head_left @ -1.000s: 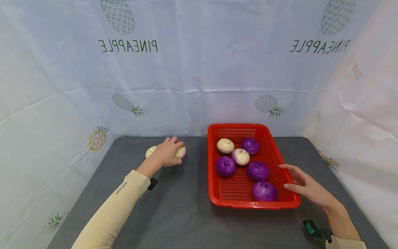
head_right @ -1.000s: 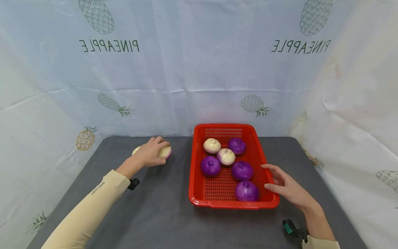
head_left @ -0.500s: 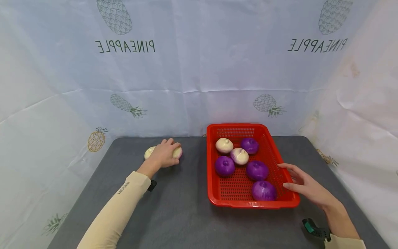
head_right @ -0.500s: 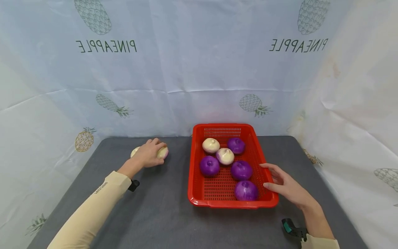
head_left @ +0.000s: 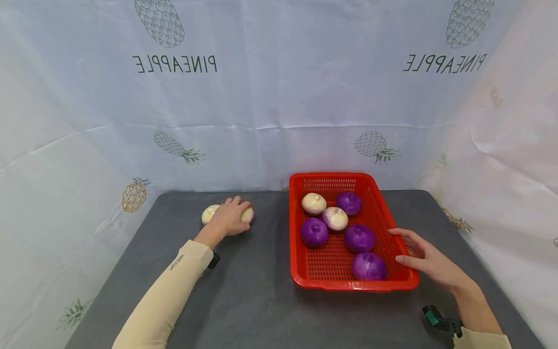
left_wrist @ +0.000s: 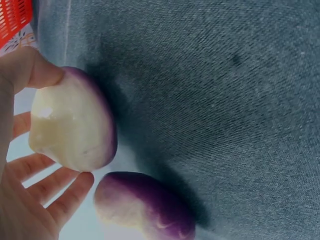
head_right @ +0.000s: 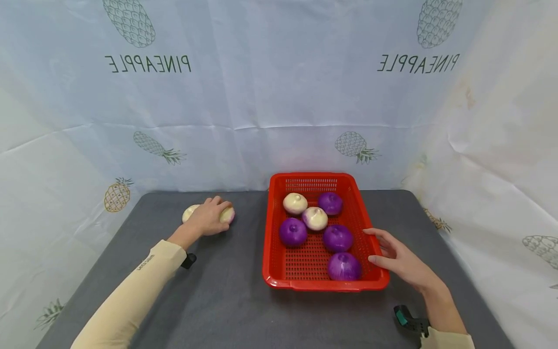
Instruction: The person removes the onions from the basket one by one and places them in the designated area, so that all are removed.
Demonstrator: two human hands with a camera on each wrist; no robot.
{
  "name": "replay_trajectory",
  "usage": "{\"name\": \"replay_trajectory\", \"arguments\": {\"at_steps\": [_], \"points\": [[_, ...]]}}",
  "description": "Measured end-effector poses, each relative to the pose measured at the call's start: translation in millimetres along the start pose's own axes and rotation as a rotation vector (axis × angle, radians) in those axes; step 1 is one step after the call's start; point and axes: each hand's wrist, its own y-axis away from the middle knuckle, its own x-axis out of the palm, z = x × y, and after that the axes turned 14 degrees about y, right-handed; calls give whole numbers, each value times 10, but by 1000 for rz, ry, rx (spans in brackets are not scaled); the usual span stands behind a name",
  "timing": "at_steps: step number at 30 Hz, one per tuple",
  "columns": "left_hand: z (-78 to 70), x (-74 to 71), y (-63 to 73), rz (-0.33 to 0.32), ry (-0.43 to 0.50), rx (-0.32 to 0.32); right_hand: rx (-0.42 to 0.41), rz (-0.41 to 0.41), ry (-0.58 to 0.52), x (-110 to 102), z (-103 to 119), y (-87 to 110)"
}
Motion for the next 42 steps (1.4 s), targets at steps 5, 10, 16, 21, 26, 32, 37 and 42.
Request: {"name": "replay_trajectory", "arguments": {"at_steps": [5, 10, 16, 21, 26, 32, 37, 42], "points": [[-12, -6, 2, 12, -5, -9, 11, -1, 5, 9, 12, -2], [-32, -47, -16, 35, -7, -18, 18, -4, 5, 15, 33, -6], [-70, -86, -36, 39, 7, -7, 12, -6, 2, 6, 34, -10], [-131, -122, -43, -12, 13, 26, 3, -5, -1, 0, 31, -10], [-271, -202, -15, -35, 8, 59, 9, 0, -5, 6, 29, -7], [-526, -351, 31, -81, 7, 140, 15, -6, -2, 15, 46, 3], [-728, -474, 55, -128, 47, 219, 14, -5, -2, 14, 47, -3], [-962, -598, 85, -166, 62, 298, 16, -7, 7, 14, 52, -12]]}}
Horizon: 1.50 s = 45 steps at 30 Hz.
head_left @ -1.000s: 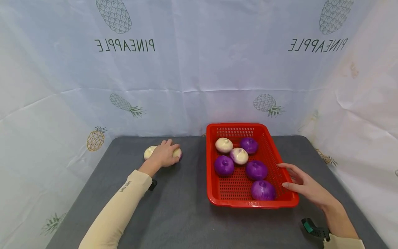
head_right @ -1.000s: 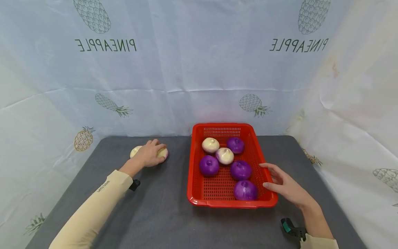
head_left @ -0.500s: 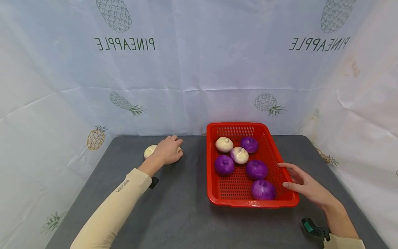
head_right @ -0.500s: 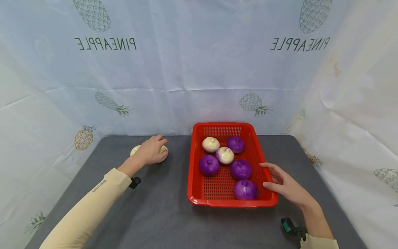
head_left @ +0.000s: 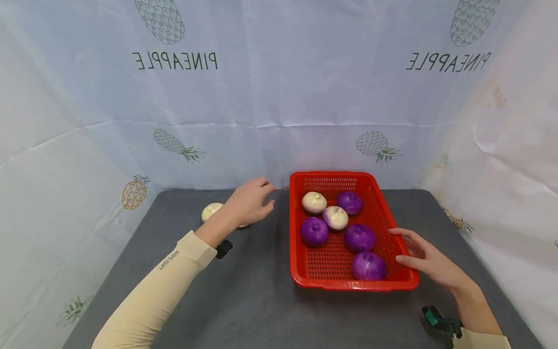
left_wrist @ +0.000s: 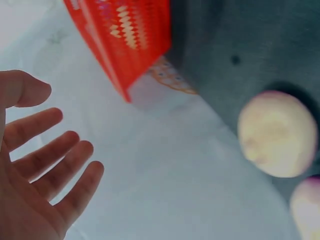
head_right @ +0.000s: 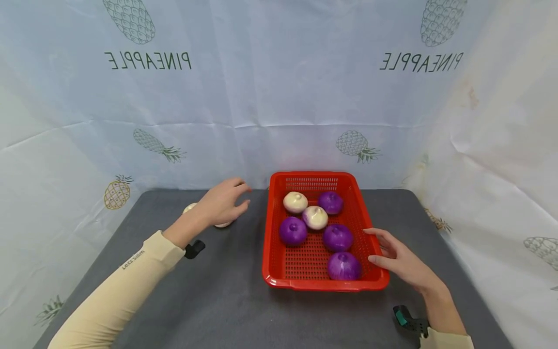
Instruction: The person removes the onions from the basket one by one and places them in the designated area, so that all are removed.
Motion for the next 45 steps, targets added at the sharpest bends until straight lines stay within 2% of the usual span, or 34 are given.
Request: {"name": "replay_trajectory", "arguments": {"at_steps": [5, 11, 18, 25, 30, 34, 38, 45], "points": [[-222, -53, -59, -1, -1, 78, 4, -9, 10, -5, 15, -5], [-421, -6, -155, -5, 16, 188, 13, -6, 14, -10, 2, 15], [-600, 75, -249, 13, 17, 247, 2, -12, 16, -7, -34, 7], [-678, 233, -318, 143, 18, 226, 12, -7, 12, 3, -26, -8], [-682, 447, -367, 230, -53, 210, 4, -8, 5, -6, -15, -12], [-672, 637, -392, 273, -112, 196, -1, -14, 12, -6, -11, -7], [-662, 777, -403, 306, -124, 157, 3, -21, 19, -3, 0, 0], [-666, 874, -433, 345, -226, 144, 11, -16, 7, 13, 7, -9]]}}
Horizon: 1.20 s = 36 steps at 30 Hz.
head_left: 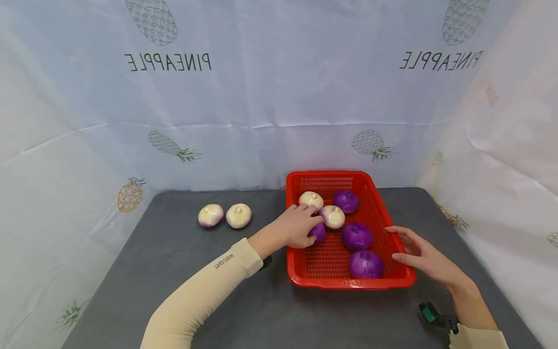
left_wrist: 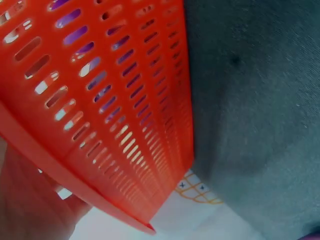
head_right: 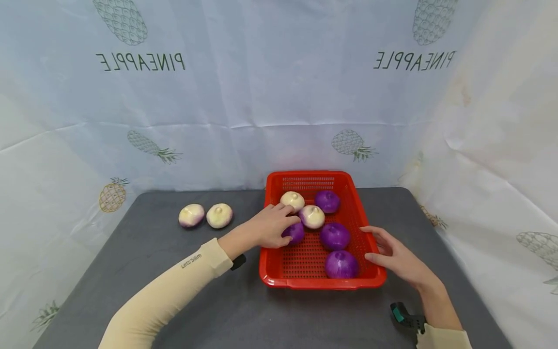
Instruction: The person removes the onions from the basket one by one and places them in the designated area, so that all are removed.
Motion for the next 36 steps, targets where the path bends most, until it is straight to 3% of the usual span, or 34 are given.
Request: {"name": "replay_trajectory", "arguments": {"at_steps": [22, 29, 36], "points": [[-113, 166, -238, 134, 49, -143, -9, 6, -8, 42, -22, -12], [-103, 136, -253, 125, 60, -98, -10, 5, -11, 27, -41, -13], [-122, -143, -200, 22, 85, 0, -11, 1, -7, -3, -23, -4]]}}
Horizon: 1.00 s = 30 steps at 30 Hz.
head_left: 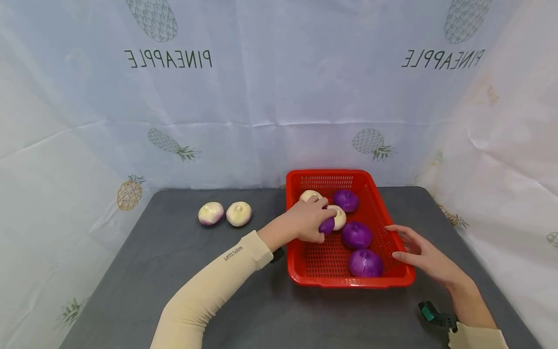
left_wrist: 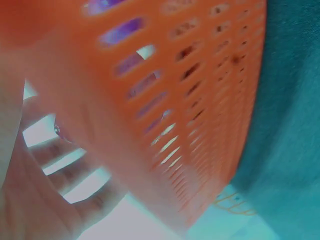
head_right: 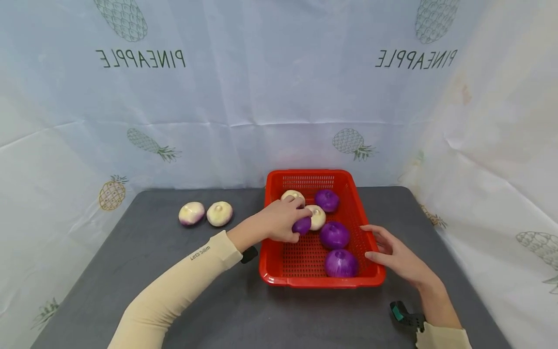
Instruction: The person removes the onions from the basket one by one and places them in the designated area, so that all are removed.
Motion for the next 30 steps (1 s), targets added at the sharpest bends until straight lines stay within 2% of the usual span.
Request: {"name": "replay_trajectory", "arguments": {"at_steps": [6, 15, 25, 30], "points": [[-32, -194, 144, -74, 1, 40, -5, -4, 4, -4, 2, 5], [13, -466, 410, -185, -12, 85, -14, 5, 7, -16, 0, 4], [222, -679, 714, -317, 12, 85, -7, 3, 11, -15, 11, 21], [419, -717, 807, -357, 80, 22, 4, 5, 13, -3, 18, 8]]}}
